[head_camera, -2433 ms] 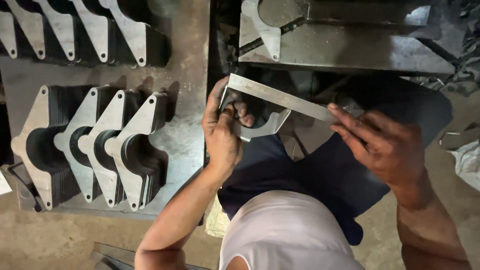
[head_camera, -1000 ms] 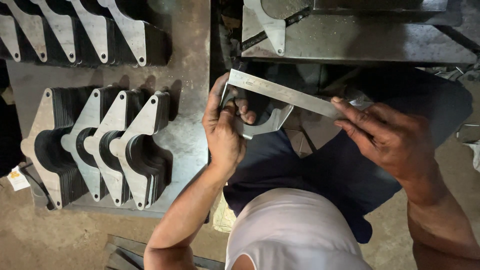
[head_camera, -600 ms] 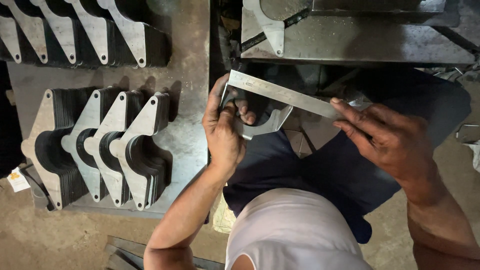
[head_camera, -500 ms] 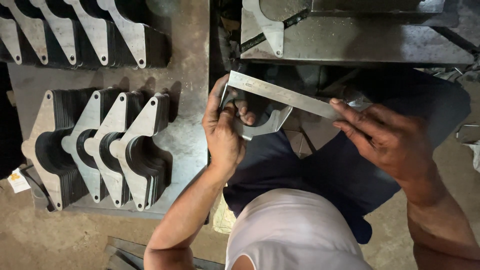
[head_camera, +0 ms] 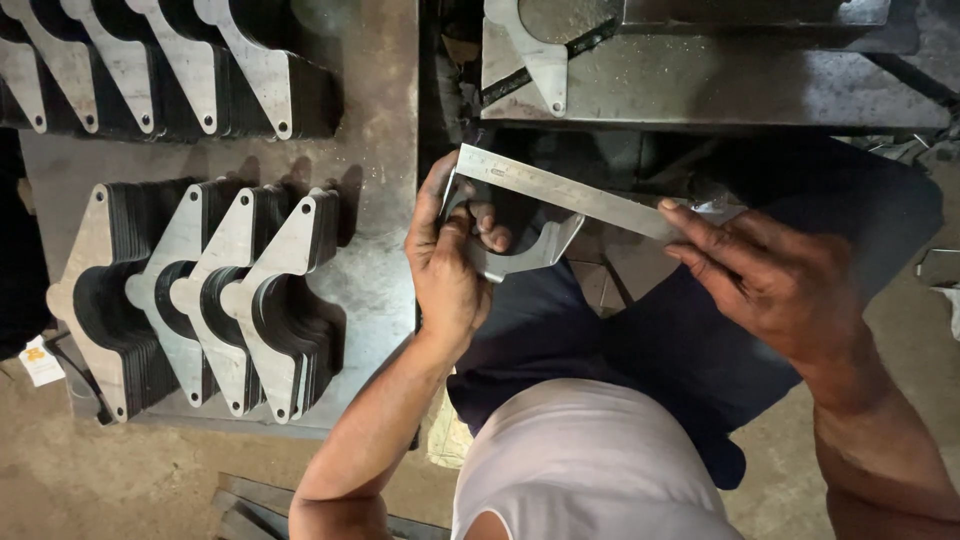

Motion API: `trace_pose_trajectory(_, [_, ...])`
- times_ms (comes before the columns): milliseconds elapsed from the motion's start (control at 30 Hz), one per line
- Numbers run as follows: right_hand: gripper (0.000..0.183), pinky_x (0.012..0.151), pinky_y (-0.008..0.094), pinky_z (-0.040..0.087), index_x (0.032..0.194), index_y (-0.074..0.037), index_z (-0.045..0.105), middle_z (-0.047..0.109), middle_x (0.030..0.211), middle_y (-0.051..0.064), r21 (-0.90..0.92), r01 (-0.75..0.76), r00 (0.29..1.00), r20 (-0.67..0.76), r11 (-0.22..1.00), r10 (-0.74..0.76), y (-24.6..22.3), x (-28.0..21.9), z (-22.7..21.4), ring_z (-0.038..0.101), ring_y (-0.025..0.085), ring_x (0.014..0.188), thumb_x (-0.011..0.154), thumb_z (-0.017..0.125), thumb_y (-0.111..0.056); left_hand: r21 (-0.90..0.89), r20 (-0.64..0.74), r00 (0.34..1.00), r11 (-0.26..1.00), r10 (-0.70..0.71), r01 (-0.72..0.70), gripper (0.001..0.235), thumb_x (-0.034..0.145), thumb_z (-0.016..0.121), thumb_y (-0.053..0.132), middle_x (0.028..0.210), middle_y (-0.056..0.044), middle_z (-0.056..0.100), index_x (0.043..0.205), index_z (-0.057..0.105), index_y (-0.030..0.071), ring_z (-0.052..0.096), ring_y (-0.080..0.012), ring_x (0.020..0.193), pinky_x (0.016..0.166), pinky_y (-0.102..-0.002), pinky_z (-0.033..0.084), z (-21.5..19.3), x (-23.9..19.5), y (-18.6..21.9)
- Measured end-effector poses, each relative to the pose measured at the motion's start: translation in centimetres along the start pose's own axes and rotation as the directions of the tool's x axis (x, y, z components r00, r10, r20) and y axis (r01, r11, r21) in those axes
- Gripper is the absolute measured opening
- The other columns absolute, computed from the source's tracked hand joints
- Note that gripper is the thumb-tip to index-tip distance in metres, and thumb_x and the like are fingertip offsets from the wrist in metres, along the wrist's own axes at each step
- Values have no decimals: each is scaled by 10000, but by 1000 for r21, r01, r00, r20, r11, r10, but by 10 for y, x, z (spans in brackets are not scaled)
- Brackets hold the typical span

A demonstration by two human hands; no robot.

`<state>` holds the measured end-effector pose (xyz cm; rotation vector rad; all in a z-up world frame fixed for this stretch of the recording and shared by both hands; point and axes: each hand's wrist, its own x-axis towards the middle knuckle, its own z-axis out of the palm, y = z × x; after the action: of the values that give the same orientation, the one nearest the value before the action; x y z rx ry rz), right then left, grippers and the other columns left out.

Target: The person measures a metal bracket with a ruler, places it into a press machine to be shaped, and then uses a file to smooth the edges.

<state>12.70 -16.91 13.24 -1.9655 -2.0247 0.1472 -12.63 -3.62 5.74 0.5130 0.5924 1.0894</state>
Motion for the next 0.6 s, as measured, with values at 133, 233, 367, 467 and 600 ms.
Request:
trace_pose_trajectory(133, [583, 643, 261, 575, 1457, -287, 643, 744, 1035, 6, -19, -6, 1000, 12, 1000, 6, 3, -5, 2, 690, 109, 755, 905, 831, -300, 3, -12, 1000, 1000, 2, -2, 547, 1026, 320, -151, 1191, -75, 503, 1527, 466, 14, 506, -146, 886, 750, -290, 516, 0, 0, -1])
trace_pose_trajectory(233, [576, 571, 262, 556, 1416, -277, 666, 748, 962, 8, -22, -25, 999, 36, 999, 26, 7, -5, 5, 672, 108, 664, 872, 856, -304, 18, -7, 1000, 1000, 10, -10, 537, 1027, 327, -151, 1193, -74, 506, 1521, 466, 5, 508, -150, 890, 744, -296, 515, 0, 0, -1])
trace_pose_trajectory(367, [585, 624, 224, 576, 1476, -294, 639, 750, 1088, -7, 10, -8, 1000, 8, 1000, 8, 5, -7, 5, 700, 90, 742, 921, 823, -312, -1, 2, 1000, 1000, 11, -11, 529, 1034, 321, -142, 1200, -83, 510, 1522, 466, 2, 507, -150, 895, 749, -295, 514, 0, 0, -1])
trace_pose_trajectory(467, [562, 594, 258, 561, 1408, -275, 669, 759, 1021, 8, -12, -28, 999, 21, 1000, 28, 3, -3, 3, 690, 108, 709, 875, 845, -306, 7, 7, 1000, 1000, 18, -18, 539, 1030, 325, -147, 1203, -83, 507, 1529, 466, 2, 508, -149, 900, 755, -296, 516, 1, 0, -1])
trace_pose_trajectory(600, [554, 592, 256, 560, 1396, -260, 672, 768, 1081, 29, -7, 0, 1000, -3, 1000, 0, 3, -3, 3, 699, 118, 736, 870, 839, -298, 20, 15, 1000, 999, 25, -25, 551, 1018, 322, -151, 1209, -86, 507, 1528, 465, 4, 514, -153, 900, 757, -295, 519, 1, 0, 0])
